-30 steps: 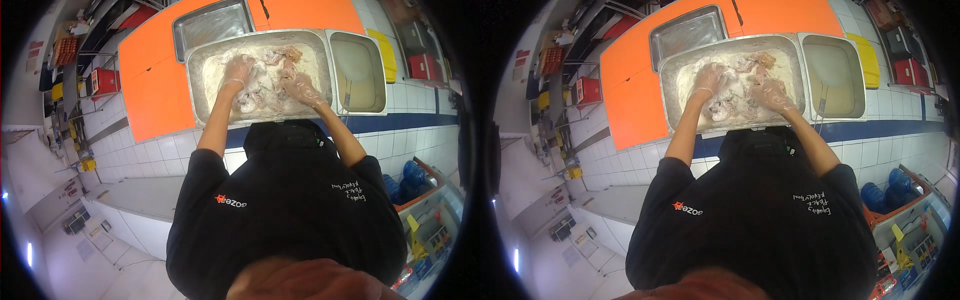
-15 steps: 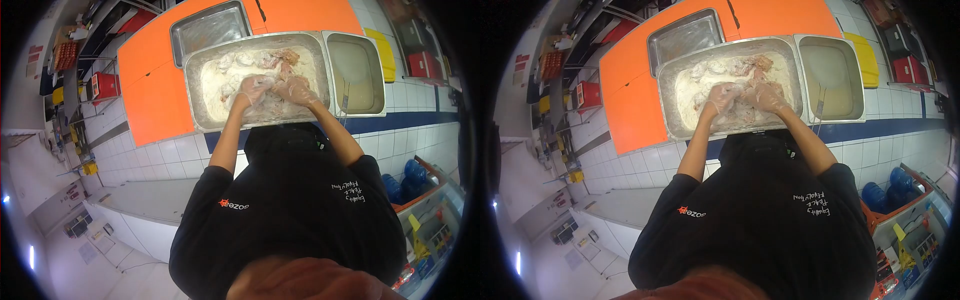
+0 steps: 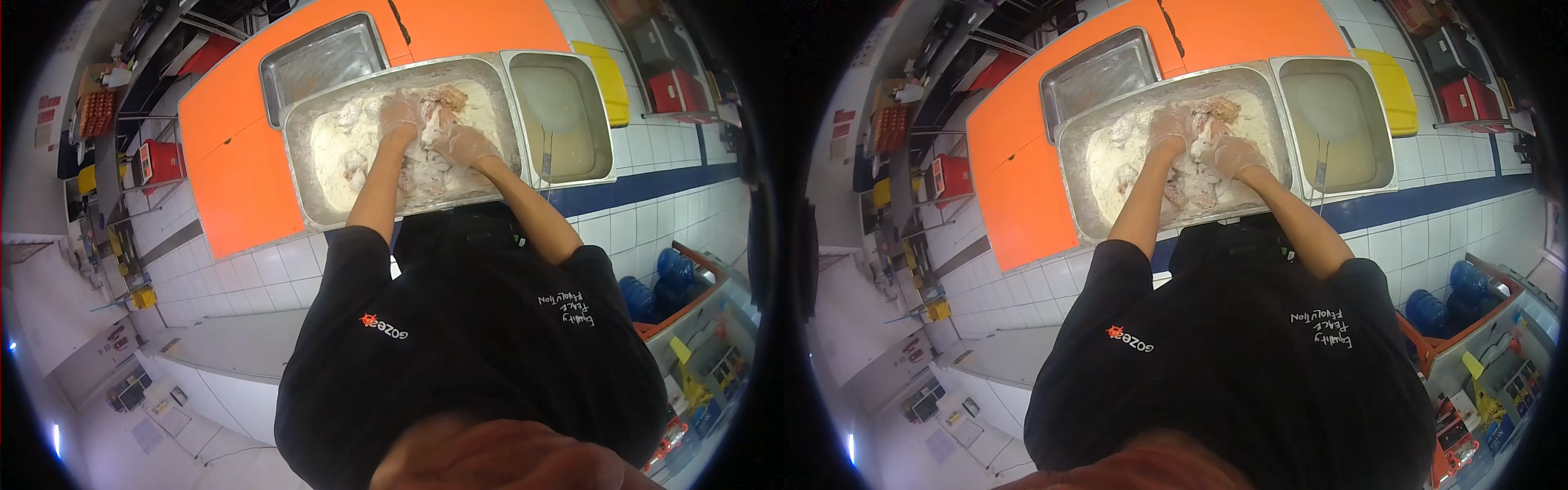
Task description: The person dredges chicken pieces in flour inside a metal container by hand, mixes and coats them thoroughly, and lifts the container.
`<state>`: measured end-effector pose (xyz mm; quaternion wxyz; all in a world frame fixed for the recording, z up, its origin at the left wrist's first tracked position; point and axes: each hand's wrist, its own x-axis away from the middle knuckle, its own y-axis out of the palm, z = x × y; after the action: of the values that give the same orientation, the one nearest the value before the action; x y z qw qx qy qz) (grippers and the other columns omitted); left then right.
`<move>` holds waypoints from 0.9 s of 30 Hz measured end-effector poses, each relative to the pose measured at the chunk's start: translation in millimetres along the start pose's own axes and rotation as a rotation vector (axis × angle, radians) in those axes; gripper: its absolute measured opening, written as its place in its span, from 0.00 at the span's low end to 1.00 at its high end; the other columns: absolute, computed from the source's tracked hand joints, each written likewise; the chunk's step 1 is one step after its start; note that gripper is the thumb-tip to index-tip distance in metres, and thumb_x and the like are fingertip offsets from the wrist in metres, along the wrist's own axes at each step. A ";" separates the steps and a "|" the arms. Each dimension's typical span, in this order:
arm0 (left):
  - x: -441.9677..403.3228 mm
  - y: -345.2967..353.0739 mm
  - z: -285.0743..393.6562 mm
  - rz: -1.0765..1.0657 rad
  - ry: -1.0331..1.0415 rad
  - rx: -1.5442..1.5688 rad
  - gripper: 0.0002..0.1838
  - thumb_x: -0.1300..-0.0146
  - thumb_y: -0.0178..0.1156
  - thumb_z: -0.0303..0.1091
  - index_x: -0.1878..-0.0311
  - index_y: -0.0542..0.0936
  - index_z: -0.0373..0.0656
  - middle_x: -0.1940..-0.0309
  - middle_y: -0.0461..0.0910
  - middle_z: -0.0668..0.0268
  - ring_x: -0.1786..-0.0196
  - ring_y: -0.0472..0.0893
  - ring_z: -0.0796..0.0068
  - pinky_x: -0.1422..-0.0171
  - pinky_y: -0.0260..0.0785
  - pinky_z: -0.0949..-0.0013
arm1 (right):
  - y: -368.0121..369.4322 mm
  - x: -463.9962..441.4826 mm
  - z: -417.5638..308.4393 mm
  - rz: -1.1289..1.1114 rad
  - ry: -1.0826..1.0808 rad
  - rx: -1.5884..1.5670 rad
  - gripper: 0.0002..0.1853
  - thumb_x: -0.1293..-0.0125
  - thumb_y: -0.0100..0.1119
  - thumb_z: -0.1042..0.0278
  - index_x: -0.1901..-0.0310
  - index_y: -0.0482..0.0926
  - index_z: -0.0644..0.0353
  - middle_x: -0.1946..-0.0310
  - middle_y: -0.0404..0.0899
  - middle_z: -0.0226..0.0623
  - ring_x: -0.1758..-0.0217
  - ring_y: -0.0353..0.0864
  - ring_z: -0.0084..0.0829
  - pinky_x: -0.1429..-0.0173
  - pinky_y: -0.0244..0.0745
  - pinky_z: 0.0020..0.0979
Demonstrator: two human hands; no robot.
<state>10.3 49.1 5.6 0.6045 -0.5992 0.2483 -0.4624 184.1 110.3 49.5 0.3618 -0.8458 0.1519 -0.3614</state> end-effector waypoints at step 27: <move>153.8 -51.9 -13.3 0.336 -0.398 0.697 0.46 0.44 0.78 0.48 0.27 0.69 0.38 0.32 0.74 0.49 0.33 0.77 0.48 0.26 0.69 0.57 | -78.9 47.5 36.7 0.197 -0.120 -1.086 0.28 0.25 0.56 0.39 0.48 0.83 0.61 0.71 0.76 0.26 0.71 0.69 0.19 0.68 0.68 0.27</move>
<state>54.4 -81.7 92.1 0.8736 -0.3879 0.0498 -0.2895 243.0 158.7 112.8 -0.0859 -0.9116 0.3741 -0.1469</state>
